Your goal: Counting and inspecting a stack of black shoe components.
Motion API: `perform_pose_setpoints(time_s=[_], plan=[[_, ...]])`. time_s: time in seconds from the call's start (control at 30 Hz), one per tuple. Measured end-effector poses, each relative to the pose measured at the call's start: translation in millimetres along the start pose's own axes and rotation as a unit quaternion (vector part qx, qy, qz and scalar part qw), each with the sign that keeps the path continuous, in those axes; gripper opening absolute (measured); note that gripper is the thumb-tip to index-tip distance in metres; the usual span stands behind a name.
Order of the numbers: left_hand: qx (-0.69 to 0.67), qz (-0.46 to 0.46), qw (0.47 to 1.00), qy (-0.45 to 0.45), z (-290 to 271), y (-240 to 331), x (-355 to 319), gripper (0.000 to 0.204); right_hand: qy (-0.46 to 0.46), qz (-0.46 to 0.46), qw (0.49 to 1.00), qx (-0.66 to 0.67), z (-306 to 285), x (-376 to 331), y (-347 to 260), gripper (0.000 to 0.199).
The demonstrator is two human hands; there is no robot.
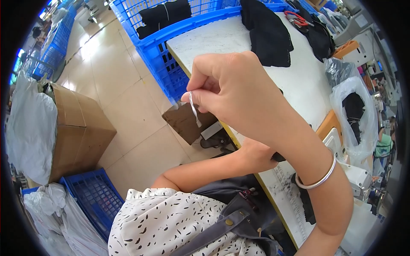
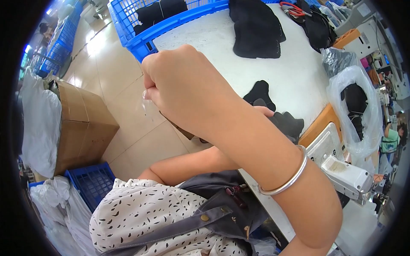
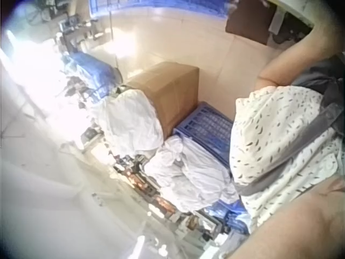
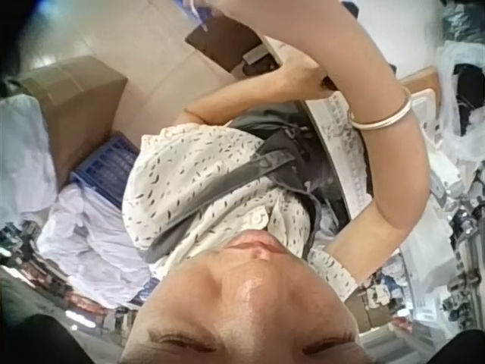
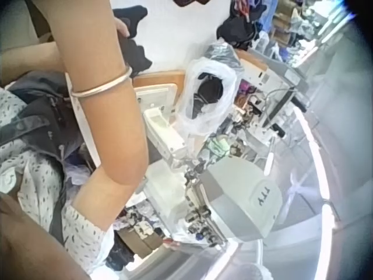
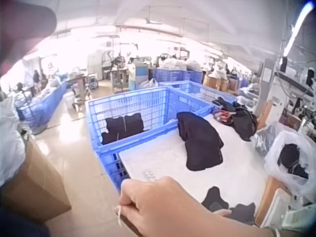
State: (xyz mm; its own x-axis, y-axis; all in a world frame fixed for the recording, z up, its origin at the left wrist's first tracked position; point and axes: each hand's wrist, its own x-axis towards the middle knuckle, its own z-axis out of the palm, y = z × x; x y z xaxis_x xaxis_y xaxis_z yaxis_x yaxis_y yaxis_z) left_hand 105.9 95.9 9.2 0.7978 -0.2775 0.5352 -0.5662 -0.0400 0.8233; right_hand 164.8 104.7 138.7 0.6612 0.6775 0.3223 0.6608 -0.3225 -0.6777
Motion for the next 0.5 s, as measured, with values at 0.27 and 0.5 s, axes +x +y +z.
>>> perform_pose_setpoints(time_s=[0.27, 0.5], plan=[[0.052, -0.013, 0.997, -0.051, -27.4, 21.7, 11.8, 0.044, 0.086, -0.161, 0.983, -0.012, 42.2, 9.7, -3.1, 0.009], [-0.077, 0.023, 0.993, 0.085, 2.0, -3.0, 0.1, 0.03, -0.01, -0.007, 0.986, -0.164, -30.5, -6.1, -24.3, 0.012]])
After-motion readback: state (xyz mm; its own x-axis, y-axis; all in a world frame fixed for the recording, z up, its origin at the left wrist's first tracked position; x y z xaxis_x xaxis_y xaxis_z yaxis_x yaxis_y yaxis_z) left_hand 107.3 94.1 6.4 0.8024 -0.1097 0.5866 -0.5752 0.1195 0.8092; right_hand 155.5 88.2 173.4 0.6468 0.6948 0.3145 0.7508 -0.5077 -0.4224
